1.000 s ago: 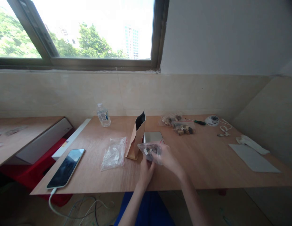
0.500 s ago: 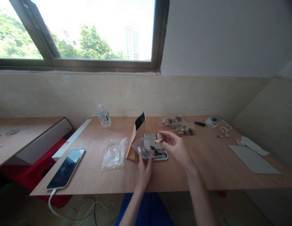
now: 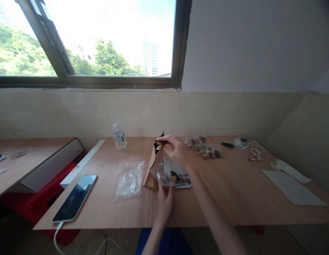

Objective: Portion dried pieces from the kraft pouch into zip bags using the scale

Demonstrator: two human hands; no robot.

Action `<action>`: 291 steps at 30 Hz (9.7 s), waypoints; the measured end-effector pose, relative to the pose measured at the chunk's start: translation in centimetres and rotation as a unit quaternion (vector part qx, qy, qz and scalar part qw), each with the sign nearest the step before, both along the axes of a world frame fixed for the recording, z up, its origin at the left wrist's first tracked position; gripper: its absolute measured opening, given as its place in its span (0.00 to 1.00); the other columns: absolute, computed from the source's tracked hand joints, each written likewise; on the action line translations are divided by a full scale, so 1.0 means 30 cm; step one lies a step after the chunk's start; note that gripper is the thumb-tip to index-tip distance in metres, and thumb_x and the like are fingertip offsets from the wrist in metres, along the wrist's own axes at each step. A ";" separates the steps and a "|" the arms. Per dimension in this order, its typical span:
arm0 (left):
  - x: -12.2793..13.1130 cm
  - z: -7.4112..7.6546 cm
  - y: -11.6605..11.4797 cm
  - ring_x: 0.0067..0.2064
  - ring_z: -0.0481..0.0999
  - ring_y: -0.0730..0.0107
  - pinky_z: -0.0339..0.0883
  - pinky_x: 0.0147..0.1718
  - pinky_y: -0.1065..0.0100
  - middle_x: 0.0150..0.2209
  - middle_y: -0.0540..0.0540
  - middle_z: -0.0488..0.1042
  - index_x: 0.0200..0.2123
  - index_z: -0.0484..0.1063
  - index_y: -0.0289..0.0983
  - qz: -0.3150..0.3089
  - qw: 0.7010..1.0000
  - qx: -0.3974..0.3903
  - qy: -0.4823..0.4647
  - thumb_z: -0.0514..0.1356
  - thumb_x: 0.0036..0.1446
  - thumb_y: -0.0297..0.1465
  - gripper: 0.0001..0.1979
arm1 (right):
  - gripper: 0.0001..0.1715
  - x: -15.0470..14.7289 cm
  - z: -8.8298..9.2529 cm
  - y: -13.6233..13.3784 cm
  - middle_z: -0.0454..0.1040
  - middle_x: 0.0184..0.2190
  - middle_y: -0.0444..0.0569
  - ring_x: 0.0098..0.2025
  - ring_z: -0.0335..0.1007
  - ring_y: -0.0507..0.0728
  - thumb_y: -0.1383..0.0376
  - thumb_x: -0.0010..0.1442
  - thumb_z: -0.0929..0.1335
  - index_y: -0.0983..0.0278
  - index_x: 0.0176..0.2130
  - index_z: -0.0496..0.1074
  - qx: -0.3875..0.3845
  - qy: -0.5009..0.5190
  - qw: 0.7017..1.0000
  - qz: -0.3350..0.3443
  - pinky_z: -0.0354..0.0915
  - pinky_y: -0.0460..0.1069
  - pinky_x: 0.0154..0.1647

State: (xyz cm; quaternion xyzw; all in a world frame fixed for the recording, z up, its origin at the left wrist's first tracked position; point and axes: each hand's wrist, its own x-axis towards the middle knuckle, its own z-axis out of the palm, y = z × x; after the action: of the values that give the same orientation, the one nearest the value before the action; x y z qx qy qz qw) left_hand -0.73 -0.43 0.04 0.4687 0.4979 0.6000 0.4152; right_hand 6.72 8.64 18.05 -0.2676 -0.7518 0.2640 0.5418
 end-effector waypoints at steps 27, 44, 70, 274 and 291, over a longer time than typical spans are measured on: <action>-0.004 0.002 -0.002 0.59 0.61 0.56 0.56 0.55 0.59 0.56 0.36 0.65 0.61 0.51 0.35 -0.034 0.999 0.012 0.002 0.54 0.57 0.41 0.31 | 0.14 0.016 0.004 -0.035 0.70 0.28 0.49 0.35 0.66 0.58 0.70 0.58 0.56 0.59 0.27 0.66 0.063 -0.087 0.990 -0.090 0.63 0.53 0.40; 0.007 0.020 -0.002 0.57 0.64 0.57 0.57 0.54 0.58 0.55 0.39 0.67 0.57 0.60 0.37 0.001 0.999 -0.007 -0.039 0.56 0.54 0.43 0.29 | 0.09 0.007 -0.021 -0.039 0.73 0.37 0.50 0.45 0.66 0.57 0.64 0.61 0.62 0.61 0.35 0.71 0.085 -0.134 0.974 -0.162 0.57 0.54 0.51; -0.004 0.030 -0.006 0.49 0.72 0.58 0.63 0.48 0.60 0.47 0.40 0.73 0.50 0.64 0.37 -0.036 0.999 0.034 -0.008 0.56 0.55 0.41 0.22 | 0.11 0.203 -0.119 -0.180 0.77 0.34 0.51 0.36 0.74 0.58 0.64 0.54 0.67 0.64 0.39 0.74 -0.243 -0.192 0.950 -0.045 0.67 0.49 0.35; -0.003 0.047 0.015 0.46 0.75 0.58 0.69 0.43 0.62 0.43 0.40 0.76 0.47 0.67 0.36 -0.037 0.981 0.005 -0.189 0.61 0.52 0.36 0.19 | 0.05 0.142 0.127 -0.074 0.72 0.34 0.45 0.36 0.68 0.52 0.64 0.58 0.65 0.62 0.35 0.70 0.006 -0.111 0.985 -0.135 0.64 0.48 0.40; -0.006 0.060 0.005 0.37 0.77 0.63 0.69 0.35 0.67 0.38 0.42 0.77 0.45 0.67 0.36 -0.047 0.988 0.007 -0.148 0.61 0.52 0.35 0.17 | 0.34 0.176 -0.193 -0.197 0.65 0.52 0.53 0.53 0.62 0.58 0.53 0.53 0.68 0.61 0.55 0.58 -0.201 -0.080 0.971 -0.105 0.61 0.53 0.53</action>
State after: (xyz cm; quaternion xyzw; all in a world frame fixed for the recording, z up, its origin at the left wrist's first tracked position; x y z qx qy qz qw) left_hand -0.92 -0.27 1.86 0.4004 0.4039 0.6460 0.5091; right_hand 11.99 2.72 12.25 -0.4683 -0.6921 0.3292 0.4397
